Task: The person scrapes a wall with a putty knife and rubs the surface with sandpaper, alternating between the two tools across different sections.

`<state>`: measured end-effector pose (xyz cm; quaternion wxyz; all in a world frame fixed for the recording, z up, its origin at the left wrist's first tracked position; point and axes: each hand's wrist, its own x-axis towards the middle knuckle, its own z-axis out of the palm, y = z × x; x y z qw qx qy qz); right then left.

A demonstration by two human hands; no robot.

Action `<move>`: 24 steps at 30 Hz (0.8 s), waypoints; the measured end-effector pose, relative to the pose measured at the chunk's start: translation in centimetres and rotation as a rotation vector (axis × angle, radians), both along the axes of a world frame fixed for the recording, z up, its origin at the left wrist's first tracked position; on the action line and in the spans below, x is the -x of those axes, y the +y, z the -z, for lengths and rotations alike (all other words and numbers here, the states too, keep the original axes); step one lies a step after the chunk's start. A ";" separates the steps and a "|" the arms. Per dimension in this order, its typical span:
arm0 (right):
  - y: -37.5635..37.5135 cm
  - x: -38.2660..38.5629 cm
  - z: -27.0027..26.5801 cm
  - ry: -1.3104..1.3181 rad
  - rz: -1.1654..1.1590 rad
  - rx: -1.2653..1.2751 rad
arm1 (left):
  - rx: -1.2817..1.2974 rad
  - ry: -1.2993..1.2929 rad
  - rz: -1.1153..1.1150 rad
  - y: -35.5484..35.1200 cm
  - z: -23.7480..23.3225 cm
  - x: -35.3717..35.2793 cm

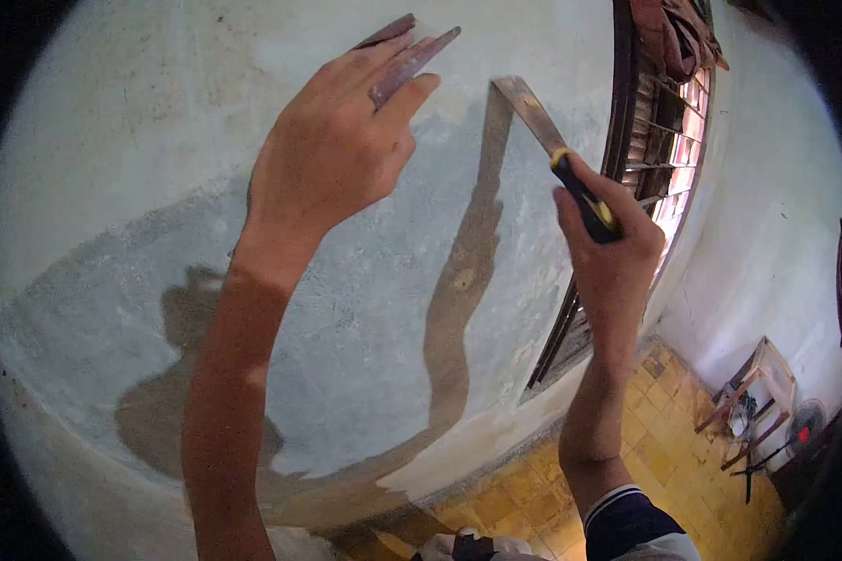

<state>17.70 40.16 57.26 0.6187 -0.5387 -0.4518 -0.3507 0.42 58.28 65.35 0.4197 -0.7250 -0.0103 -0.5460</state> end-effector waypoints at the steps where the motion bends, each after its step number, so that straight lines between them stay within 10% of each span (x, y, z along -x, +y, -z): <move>1: -0.7 -0.2 0.4 -0.044 0.072 0.014 | -0.004 -0.007 -0.004 0.0 0.0 0.0; 24: -0.8 0.7 -0.4 0.044 -0.043 0.122 | 0.041 -0.013 0.051 0.2 0.0 0.0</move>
